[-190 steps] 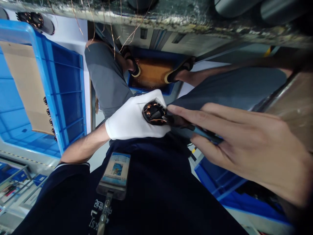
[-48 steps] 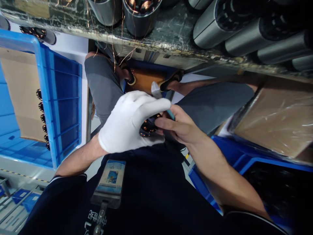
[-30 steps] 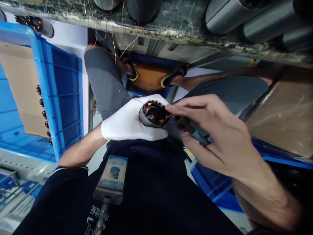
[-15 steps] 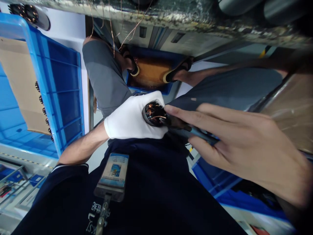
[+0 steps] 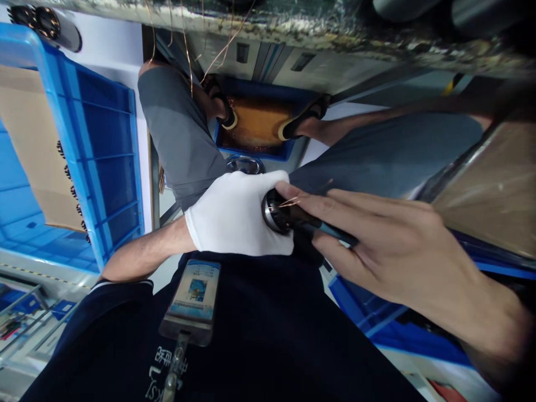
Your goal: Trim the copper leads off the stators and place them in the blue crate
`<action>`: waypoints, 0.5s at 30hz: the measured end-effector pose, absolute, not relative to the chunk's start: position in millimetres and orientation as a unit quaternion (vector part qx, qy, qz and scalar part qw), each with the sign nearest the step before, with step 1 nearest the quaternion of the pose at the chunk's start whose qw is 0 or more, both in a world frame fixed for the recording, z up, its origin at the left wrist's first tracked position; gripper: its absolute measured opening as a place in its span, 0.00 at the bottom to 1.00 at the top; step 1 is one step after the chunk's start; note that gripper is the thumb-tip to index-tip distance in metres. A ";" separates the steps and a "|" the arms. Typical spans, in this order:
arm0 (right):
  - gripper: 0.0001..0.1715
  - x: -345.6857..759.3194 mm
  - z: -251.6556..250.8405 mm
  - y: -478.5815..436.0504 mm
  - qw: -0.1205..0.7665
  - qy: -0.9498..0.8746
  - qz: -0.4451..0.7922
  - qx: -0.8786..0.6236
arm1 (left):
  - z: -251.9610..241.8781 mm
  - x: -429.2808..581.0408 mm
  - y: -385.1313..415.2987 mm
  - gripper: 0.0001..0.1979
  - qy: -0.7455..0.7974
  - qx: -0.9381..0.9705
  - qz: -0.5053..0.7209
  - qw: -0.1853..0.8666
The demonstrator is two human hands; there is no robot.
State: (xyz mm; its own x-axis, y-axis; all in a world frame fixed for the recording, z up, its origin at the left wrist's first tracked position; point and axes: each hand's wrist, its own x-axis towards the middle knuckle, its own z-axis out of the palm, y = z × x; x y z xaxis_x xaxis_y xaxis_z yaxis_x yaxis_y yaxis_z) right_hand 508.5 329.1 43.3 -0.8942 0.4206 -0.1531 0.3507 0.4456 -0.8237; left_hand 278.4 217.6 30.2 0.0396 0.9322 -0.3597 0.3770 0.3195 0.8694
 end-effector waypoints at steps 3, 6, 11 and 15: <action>0.39 507.9 34.2 328.2 0.025 -0.886 0.420 -0.194 | 20.0 277.1 217.9 0.10 0.617 0.499 0.279 0.541; 0.40 504.9 22.0 332.4 -0.014 -0.866 0.447 -0.224 | 1.2 276.5 219.1 0.09 0.572 0.443 0.287 0.628; 0.36 495.9 5.7 336.4 0.009 -0.810 0.534 -0.241 | -24.4 288.6 215.5 0.10 0.455 0.213 0.362 0.785; 0.40 488.1 1.1 328.2 0.054 -0.799 0.549 -0.240 | -29.7 300.7 203.1 0.15 0.417 0.125 0.414 0.799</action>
State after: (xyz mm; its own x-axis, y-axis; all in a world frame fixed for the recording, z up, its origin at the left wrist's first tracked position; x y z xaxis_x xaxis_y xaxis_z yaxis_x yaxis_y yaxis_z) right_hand 488.1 328.2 1.1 -0.8794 0.4420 -0.1769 0.3234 0.2819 -0.9033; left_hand 300.7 203.1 -29.7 0.3087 0.7662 -0.5636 -0.5570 0.6259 0.5459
